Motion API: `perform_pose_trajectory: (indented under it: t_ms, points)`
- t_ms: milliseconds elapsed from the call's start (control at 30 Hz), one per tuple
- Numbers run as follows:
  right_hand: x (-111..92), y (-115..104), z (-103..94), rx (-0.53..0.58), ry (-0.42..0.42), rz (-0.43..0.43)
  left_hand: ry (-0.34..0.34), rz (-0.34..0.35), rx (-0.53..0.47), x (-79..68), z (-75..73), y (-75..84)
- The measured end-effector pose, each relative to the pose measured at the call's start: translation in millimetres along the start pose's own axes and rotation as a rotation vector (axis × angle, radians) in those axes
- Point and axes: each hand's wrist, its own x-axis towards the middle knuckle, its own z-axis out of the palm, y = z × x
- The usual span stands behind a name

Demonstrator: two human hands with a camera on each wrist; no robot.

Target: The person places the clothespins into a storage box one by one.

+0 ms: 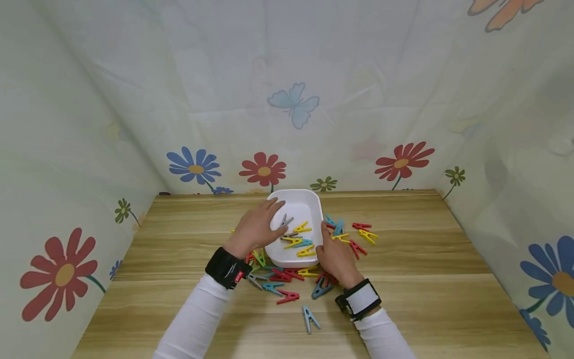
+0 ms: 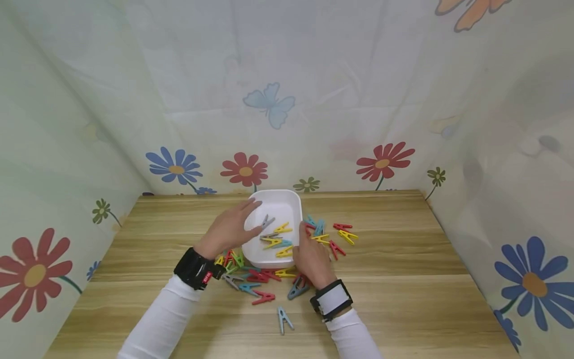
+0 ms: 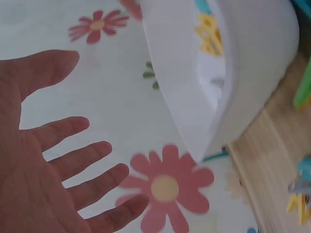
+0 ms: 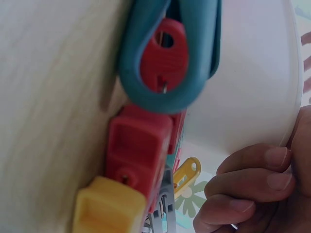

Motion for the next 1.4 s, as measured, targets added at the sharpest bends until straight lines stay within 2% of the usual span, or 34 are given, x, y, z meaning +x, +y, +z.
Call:
perform_pose_trajectory:
  t_ms: [133,267,400,600,700,800,900,1167,1267,1400]
  points:
    - [0.9,-0.4,-0.2,-0.002,-0.005,0.007,0.078,-0.051,-0.039,-2.9,-13.1,-25.5]
    - [2.0,-0.4,-0.1,-0.010,-0.006,0.013,0.087,-0.078,-0.040,-7.0,-17.0,-50.5]
    - [1.7,-0.3,0.5,-0.013,-0.011,0.018,0.029,-0.116,-0.048,-11.1,-10.4,-68.6]
    - [-0.8,-0.6,0.1,-0.018,-0.012,0.024,-0.156,-0.193,-0.084,-14.8,14.6,-87.9]
    - [-1.2,-1.0,-0.4,-0.022,-0.009,0.012,-0.213,-0.221,-0.103,-17.3,24.6,-94.8]
    - [-0.8,-1.6,-1.1,-0.028,-0.005,0.006,-0.227,-0.242,-0.120,-20.1,30.6,-99.0]
    - [0.1,-2.1,-2.0,-0.032,-0.003,0.010,-0.222,-0.236,-0.108,-23.1,34.2,-102.1]
    - [0.4,-2.5,-2.5,-0.030,0.000,0.009,-0.179,-0.192,0.012,-31.1,42.1,-109.0]
    - [-0.1,-2.4,-2.2,-0.027,0.002,0.007,-0.181,-0.215,0.020,-32.8,43.8,-109.3]
    - [-0.3,-2.6,-1.9,-0.025,0.000,0.004,-0.216,-0.273,0.013,-33.3,47.9,-109.8]
